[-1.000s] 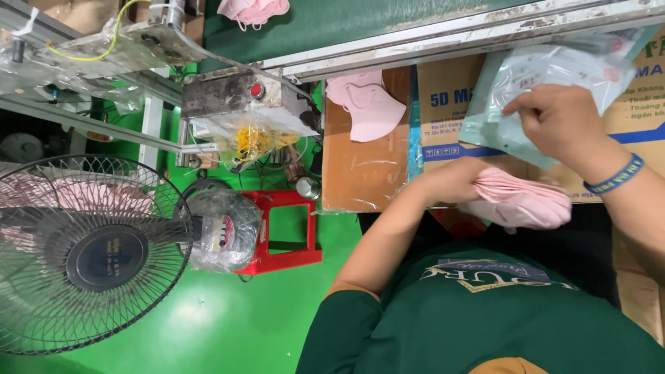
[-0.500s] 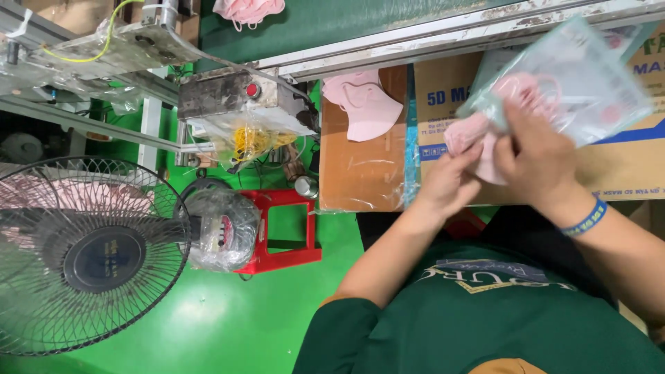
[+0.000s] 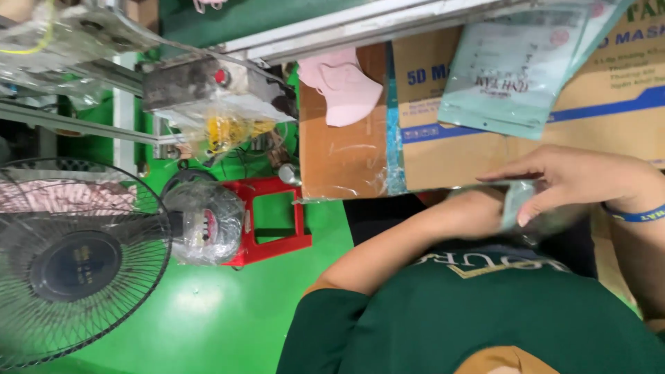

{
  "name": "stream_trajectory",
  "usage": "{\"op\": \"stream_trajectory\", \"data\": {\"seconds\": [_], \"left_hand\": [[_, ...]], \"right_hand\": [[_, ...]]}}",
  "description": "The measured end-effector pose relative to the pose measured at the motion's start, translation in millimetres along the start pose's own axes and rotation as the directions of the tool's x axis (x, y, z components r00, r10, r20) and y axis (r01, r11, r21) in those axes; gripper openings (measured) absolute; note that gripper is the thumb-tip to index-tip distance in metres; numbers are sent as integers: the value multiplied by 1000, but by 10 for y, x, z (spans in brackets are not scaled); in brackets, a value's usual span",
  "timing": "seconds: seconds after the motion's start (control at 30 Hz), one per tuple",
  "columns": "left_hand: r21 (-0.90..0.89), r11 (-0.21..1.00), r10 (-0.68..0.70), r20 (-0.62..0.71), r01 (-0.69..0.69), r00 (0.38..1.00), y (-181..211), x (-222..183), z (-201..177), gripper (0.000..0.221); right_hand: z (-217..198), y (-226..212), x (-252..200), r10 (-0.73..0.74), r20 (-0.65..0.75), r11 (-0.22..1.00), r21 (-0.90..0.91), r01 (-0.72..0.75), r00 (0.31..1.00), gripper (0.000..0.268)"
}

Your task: The person picks up pink face masks from a moving conveyor belt, stacks them, and places the masks into plastic bags by hand. They move the filled bags onto cardboard boxes in the workspace.

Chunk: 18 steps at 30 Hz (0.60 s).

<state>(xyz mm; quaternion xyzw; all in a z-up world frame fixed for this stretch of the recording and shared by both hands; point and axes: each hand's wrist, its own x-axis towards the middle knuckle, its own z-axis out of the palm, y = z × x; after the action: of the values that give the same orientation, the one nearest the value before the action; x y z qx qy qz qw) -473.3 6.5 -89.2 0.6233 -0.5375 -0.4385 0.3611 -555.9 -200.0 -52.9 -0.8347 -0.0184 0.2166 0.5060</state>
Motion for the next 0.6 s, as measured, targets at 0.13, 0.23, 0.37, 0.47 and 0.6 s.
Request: {"op": "stream_trajectory", "data": {"seconds": [0.13, 0.23, 0.37, 0.47, 0.6], "left_hand": [[16, 1000, 25, -17, -25, 1000, -438, -77, 147, 33], [105, 994, 82, -428, -40, 900, -54, -343, 94, 27], [305, 925, 370, -604, -224, 706, 699, -544, -454, 26], [494, 870, 401, -720, 11, 567, 949, -522, -663, 39], [451, 892, 277, -606, 36, 746, 618, -494, -656, 18]], "right_hand": [[126, -42, -25, 123, -29, 982, 148, -117, 992, 54], [166, -7, -91, 186, -172, 932, 341, -119, 967, 30], [148, -209, -72, 82, -371, 889, 447, 101, 925, 32], [193, -286, -49, 8, -472, 908, 372, 192, 881, 20], [234, -515, -73, -17, -547, 974, 181, 138, 837, 17]]}}
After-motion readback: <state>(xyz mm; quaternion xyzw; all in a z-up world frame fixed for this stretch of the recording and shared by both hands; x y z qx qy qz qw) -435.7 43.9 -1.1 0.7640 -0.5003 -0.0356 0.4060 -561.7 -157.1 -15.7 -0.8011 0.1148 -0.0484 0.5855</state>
